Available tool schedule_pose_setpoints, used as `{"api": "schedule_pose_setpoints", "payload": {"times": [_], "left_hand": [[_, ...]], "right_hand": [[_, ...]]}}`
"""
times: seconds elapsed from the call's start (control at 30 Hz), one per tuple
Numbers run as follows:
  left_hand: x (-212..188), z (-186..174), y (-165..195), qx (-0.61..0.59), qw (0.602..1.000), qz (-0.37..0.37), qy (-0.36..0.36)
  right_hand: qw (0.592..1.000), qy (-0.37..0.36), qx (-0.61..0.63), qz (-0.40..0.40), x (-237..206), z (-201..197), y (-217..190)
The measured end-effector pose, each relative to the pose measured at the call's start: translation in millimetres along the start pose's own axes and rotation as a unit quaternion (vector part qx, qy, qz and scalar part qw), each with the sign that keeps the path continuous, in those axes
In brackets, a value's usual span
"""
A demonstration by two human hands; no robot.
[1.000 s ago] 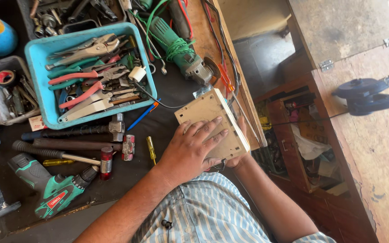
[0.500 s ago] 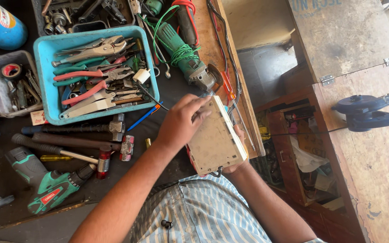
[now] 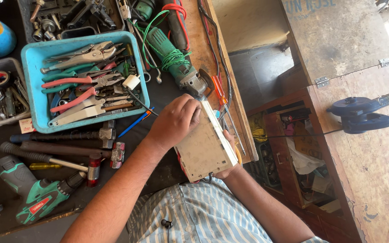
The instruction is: The person works on a white multi-socket switch panel on a cluttered workbench. They use a screwdriver to unscrew the front plate, use pliers on the panel, then open the back cover to reveal the internal wiring and components, holding the opened panel up.
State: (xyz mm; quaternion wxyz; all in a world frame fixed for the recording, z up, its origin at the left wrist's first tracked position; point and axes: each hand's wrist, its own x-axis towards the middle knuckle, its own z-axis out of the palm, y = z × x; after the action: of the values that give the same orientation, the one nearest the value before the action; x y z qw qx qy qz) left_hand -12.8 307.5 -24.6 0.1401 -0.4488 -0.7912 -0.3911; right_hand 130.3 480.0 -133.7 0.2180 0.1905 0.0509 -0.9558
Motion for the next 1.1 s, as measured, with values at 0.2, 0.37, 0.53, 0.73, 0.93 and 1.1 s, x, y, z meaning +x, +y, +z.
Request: {"api": "schedule_pose_setpoints", "payload": {"times": [0.2, 0.37, 0.53, 0.73, 0.93, 1.1], "left_hand": [[-3, 1, -16, -0.128, 0.991, -0.024, -0.012], [-22, 5, -22, -0.275, 0.954, -0.113, -0.026], [-32, 13, -17, -0.258, 0.932, -0.253, 0.036], [-36, -6, 8, -0.129, 0.960, -0.223, 0.108], [-60, -41, 48, -0.172, 0.926, -0.327, -0.083], [-96, -68, 64, -0.408, 0.807, -0.422, -0.069]], "right_hand": [[1.000, 0.007, -0.009, 0.017, 0, 4, -1], [1.000, -0.017, -0.006, -0.006, 0, 3, -1], [0.999, -0.047, 0.010, 0.022, 3, -6, -3], [1.000, -0.018, 0.019, 0.006, 2, -10, -4], [0.989, 0.014, -0.146, 0.012, 0, 16, 7], [0.829, 0.067, -0.548, -0.086, -16, 62, 31]]}}
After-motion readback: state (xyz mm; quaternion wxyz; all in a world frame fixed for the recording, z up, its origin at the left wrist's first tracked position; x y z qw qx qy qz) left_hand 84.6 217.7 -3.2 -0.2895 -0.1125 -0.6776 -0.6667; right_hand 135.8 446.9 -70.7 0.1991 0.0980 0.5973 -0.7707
